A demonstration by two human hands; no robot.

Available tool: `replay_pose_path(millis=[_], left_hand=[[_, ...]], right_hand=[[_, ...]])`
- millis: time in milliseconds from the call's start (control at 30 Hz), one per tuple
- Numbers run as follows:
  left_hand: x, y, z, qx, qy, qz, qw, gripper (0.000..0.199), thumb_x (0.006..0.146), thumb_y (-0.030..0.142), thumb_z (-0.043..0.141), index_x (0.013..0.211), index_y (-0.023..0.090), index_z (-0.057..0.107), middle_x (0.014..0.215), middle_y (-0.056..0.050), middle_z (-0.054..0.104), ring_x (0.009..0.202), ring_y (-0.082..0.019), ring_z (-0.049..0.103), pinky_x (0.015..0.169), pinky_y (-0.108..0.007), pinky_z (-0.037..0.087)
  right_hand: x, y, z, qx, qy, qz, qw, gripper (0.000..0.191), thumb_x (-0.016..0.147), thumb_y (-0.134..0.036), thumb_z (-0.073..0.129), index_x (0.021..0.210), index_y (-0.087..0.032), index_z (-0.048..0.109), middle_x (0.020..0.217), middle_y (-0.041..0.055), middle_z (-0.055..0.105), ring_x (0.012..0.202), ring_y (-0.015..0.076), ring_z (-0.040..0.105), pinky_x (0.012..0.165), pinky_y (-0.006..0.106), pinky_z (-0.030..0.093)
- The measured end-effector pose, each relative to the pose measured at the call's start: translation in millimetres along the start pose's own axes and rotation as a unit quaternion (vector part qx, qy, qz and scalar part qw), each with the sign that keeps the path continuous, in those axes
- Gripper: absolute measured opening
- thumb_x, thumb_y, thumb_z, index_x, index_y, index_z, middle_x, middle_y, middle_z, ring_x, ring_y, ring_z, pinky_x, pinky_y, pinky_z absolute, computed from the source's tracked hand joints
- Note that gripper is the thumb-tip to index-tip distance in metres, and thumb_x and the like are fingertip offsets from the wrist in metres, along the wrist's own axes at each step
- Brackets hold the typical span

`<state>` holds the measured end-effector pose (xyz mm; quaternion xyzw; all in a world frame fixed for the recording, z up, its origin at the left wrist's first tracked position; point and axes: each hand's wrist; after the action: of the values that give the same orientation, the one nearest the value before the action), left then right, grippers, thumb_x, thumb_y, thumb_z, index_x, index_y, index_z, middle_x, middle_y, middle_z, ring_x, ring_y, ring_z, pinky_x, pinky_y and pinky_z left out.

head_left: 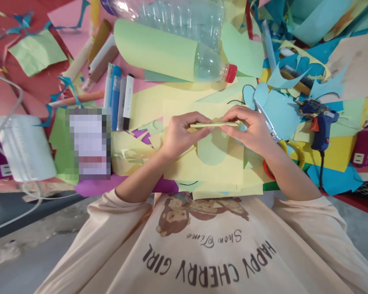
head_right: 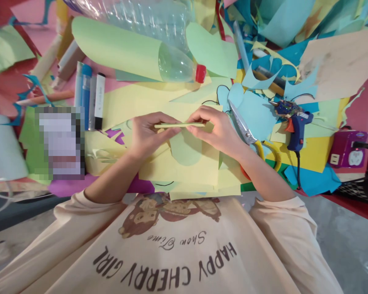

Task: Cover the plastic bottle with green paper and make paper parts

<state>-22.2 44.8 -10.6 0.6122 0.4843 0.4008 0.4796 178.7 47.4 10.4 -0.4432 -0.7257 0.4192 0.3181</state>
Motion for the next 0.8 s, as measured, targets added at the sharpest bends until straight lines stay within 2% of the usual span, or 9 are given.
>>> replay_pose_path(millis=[200,500,800], left_hand=[[-1.1,0.8,-2.6,-0.002,-0.040,-0.007,0.999,0.034,0.074,0.045,0.074,0.095,0.019,0.076,0.096,-0.006,0.077,0.088,-0.016,0.072,0.079,-0.024,0.056],[-1.2,1.7,-1.9,-0.014,-0.034,0.011,0.999,0.028,0.074,0.044,0.074,0.085,0.019,0.078,0.087,-0.006,0.078,0.081,-0.017,0.074,0.074,-0.025,0.059],[-0.8,1.5,-2.7,-0.037,-0.026,0.021,0.999,0.023,0.074,0.038,0.076,0.087,0.019,0.077,0.090,-0.006,0.078,0.083,-0.017,0.074,0.075,-0.023,0.059]], right_hand=[[0.7,2.5,0.1,0.015,0.007,-0.031,0.999,0.010,0.086,-0.030,0.063,0.082,-0.021,0.063,0.080,0.0015,0.065,0.075,0.0138,0.057,0.065,0.028,0.045],[1.7,4.9,1.0,0.007,0.012,-0.044,0.999,0.014,0.086,-0.033,0.065,0.079,-0.021,0.062,0.075,0.0004,0.062,0.070,0.0127,0.054,0.063,0.028,0.042],[2.1,4.6,-1.1,0.018,0.020,-0.034,0.999,0.012,0.085,-0.030,0.067,0.078,-0.021,0.062,0.074,-0.0004,0.061,0.069,0.0120,0.053,0.062,0.027,0.041]])
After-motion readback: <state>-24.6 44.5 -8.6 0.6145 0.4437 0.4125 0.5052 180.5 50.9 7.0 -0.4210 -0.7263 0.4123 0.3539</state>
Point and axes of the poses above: each hand's wrist, its own x-axis towards the middle knuckle, its own z-axis out of the palm, y = z × x
